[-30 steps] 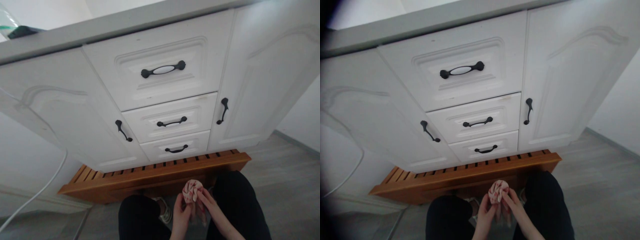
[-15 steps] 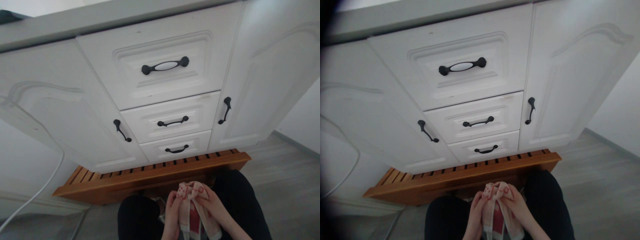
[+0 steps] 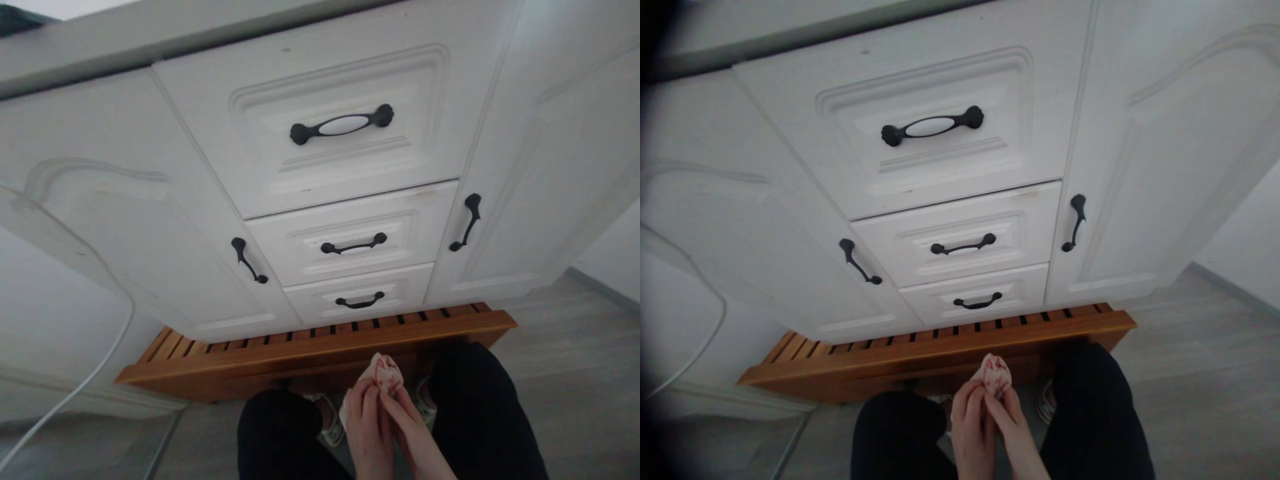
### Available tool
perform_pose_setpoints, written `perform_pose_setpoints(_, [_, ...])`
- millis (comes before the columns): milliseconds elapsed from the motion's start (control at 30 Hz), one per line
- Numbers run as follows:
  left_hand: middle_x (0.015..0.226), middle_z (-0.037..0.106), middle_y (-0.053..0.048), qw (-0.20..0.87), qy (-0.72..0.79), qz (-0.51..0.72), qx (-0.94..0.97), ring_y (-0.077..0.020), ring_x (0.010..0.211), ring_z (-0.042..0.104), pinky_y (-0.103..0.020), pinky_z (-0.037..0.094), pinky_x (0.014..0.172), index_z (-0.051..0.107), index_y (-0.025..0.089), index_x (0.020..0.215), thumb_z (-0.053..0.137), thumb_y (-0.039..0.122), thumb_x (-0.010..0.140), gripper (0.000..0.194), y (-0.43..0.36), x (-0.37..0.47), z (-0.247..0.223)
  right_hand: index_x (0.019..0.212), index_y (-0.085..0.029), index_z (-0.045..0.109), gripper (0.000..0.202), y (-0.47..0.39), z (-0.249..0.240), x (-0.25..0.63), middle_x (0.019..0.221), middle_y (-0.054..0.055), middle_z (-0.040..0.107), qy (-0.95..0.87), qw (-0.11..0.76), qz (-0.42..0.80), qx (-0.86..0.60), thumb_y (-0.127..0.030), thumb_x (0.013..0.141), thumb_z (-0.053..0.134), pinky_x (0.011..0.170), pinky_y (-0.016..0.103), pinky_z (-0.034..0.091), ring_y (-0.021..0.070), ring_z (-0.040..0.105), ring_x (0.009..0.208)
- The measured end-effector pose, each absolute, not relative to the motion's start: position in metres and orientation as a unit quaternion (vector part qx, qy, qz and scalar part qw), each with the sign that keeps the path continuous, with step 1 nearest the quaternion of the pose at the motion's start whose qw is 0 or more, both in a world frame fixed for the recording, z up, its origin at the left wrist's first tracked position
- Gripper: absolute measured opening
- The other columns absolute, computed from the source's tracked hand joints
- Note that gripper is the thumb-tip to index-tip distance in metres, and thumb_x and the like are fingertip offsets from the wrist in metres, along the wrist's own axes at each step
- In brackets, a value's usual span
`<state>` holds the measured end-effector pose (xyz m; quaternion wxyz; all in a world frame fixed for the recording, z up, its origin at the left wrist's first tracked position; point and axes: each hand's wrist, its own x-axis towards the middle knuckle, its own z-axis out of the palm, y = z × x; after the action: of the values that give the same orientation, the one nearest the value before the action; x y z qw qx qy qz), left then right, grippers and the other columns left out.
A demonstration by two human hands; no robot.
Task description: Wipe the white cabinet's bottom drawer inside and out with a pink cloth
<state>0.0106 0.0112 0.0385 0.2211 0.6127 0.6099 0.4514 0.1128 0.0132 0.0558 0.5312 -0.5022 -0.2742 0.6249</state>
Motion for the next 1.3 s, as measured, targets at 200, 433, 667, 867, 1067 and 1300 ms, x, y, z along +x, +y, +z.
perform_pose_setpoints(200, [0.140, 0.062, -0.007, 0.258, 0.538, 0.427, 0.679, -0.0291, 0.129, 0.057, -0.048, 0.039, 0.114, 0.063, 0.031, 0.133, 0.047, 0.024, 0.092, 0.044, -0.005, 0.028, 0.035, 0.136, -0.030, 0.057, 0.071, 0.017, 0.058, 0.127, 0.139, 0.006, 0.062, -0.168, 0.568, 0.659, -0.465, -0.059, 0.073, 0.076, 0.118, 0.044, 0.037, 0.0273, 0.052, 0.136])
perform_pose_setpoints(433, [0.148, 0.053, -0.011, 0.260, 0.600, 0.456, 0.604, -0.0320, 0.139, 0.046, -0.053, 0.034, 0.118, 0.062, 0.026, 0.132, 0.062, 0.035, 0.087, 0.046, 0.001, 0.016, 0.052, 0.137, -0.026, 0.057, 0.074, 0.029, 0.055, 0.163, 0.147, 0.010, 0.057, -0.260, 0.542, 0.597, -0.531, -0.055, 0.072, 0.078, 0.116, 0.051, 0.039, 0.0331, 0.046, 0.141])
perform_pose_setpoints(667, [0.133, 0.063, -0.015, 0.614, 0.501, 0.420, 0.443, -0.0312, 0.122, 0.060, -0.041, 0.046, 0.107, 0.054, 0.016, 0.134, 0.074, 0.051, 0.070, 0.076, 0.014, 0.019, 0.045, 0.122, -0.024, 0.064, 0.058, 0.032, 0.071, 0.171, 0.132, 0.010, 0.068, -0.344, 0.517, 0.527, -0.581, -0.053, 0.072, 0.071, 0.111, 0.047, 0.044, 0.0328, 0.060, 0.126])
perform_pose_setpoints(867, [0.108, 0.073, -0.012, 0.655, 0.509, 0.471, 0.301, -0.0276, 0.099, 0.070, -0.036, 0.054, 0.090, 0.064, 0.017, 0.117, 0.084, 0.047, 0.060, 0.067, 0.005, 0.037, 0.054, 0.128, -0.022, 0.054, 0.071, 0.027, 0.056, 0.174, 0.098, 0.008, 0.076, -0.323, 0.500, 0.473, -0.650, -0.060, 0.071, 0.069, 0.083, 0.043, 0.057, 0.0323, 0.072, 0.094])
perform_pose_setpoints(1067, [0.103, 0.075, -0.008, 0.761, 0.462, 0.446, 0.092, -0.0214, 0.079, 0.073, -0.029, 0.056, 0.067, 0.067, 0.023, 0.113, 0.090, 0.047, 0.056, 0.067, 0.011, 0.036, 0.059, 0.144, -0.028, 0.050, 0.062, 0.020, 0.045, 0.190, 0.134, 0.010, 0.063, -0.431, 0.535, 0.332, -0.646, -0.052, 0.086, 0.057, 0.103, 0.049, 0.050, 0.0312, 0.060, 0.121])
perform_pose_setpoints(1300, [0.084, 0.076, -0.008, 0.732, 0.470, 0.476, 0.126, -0.0213, 0.071, 0.071, -0.030, 0.055, 0.067, 0.069, 0.019, 0.103, 0.092, 0.055, 0.047, 0.071, 0.020, 0.031, 0.048, 0.141, -0.030, 0.055, 0.067, 0.001, 0.012, 0.188, 0.153, 0.012, 0.047, -0.411, 0.549, 0.402, -0.607, -0.051, 0.079, 0.068, 0.114, 0.056, 0.041, 0.0365, 0.046, 0.139])
